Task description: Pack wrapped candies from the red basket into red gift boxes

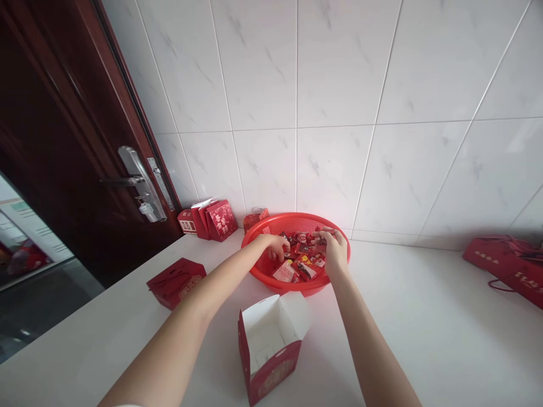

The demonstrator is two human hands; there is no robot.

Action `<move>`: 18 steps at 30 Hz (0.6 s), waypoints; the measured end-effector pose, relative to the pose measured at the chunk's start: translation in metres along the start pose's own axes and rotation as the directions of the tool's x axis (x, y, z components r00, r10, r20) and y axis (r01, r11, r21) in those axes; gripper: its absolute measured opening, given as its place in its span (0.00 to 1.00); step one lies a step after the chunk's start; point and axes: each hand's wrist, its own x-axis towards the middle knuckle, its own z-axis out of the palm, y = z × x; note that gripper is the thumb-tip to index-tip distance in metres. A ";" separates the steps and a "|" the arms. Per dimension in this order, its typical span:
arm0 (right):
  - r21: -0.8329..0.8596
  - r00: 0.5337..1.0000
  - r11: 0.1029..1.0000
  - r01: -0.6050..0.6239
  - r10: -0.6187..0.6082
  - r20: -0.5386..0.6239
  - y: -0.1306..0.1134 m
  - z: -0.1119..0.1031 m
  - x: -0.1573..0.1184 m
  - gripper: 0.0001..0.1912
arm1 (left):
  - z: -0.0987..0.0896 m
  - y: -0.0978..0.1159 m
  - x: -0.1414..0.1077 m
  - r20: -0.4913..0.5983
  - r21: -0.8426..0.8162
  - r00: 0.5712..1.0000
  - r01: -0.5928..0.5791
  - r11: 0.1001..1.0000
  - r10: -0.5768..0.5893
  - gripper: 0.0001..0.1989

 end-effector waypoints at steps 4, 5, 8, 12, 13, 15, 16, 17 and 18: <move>0.015 1.000 1.000 0.007 -0.007 -0.020 0.000 0.000 0.000 0.08 | -0.002 0.006 -0.002 0.159 -0.036 0.981 0.121 0.992 -0.113 0.18; 0.018 1.000 1.000 0.007 -0.007 -0.022 0.000 0.000 0.001 0.08 | -0.002 0.008 -0.003 0.179 -0.046 0.977 0.130 0.990 -0.120 0.19; 0.027 1.000 1.000 0.011 -0.010 -0.021 0.002 -0.001 0.002 0.08 | 0.002 0.012 -0.005 0.229 -0.049 0.966 0.135 0.990 -0.121 0.21; 0.036 1.000 0.999 0.011 -0.010 -0.010 0.003 -0.003 0.004 0.08 | 0.007 0.017 -0.007 0.252 0.001 0.963 0.095 0.995 -0.092 0.18; 0.036 1.000 0.999 0.008 -0.008 -0.008 0.003 -0.004 0.004 0.09 | 0.007 0.018 -0.008 0.240 0.015 0.968 0.072 0.997 -0.074 0.18; 0.034 1.000 0.999 0.001 -0.001 -0.003 0.002 -0.004 0.004 0.09 | 0.004 0.019 -0.009 0.191 0.041 0.981 0.014 0.999 -0.021 0.19; 0.033 1.000 0.999 -0.001 0.002 -0.003 0.002 -0.004 0.004 0.09 | 0.001 0.020 -0.009 0.156 0.053 0.988 -0.017 0.998 0.008 0.20; 0.033 1.000 0.999 -0.004 0.004 -0.004 0.001 -0.004 0.003 0.09 | -0.002 0.020 -0.009 0.116 0.063 0.992 -0.045 0.997 0.038 0.20; 0.033 1.000 0.999 -0.008 0.008 -0.005 0.001 -0.003 0.003 0.09 | -0.005 0.019 -0.008 0.076 0.070 0.995 -0.070 0.995 0.065 0.21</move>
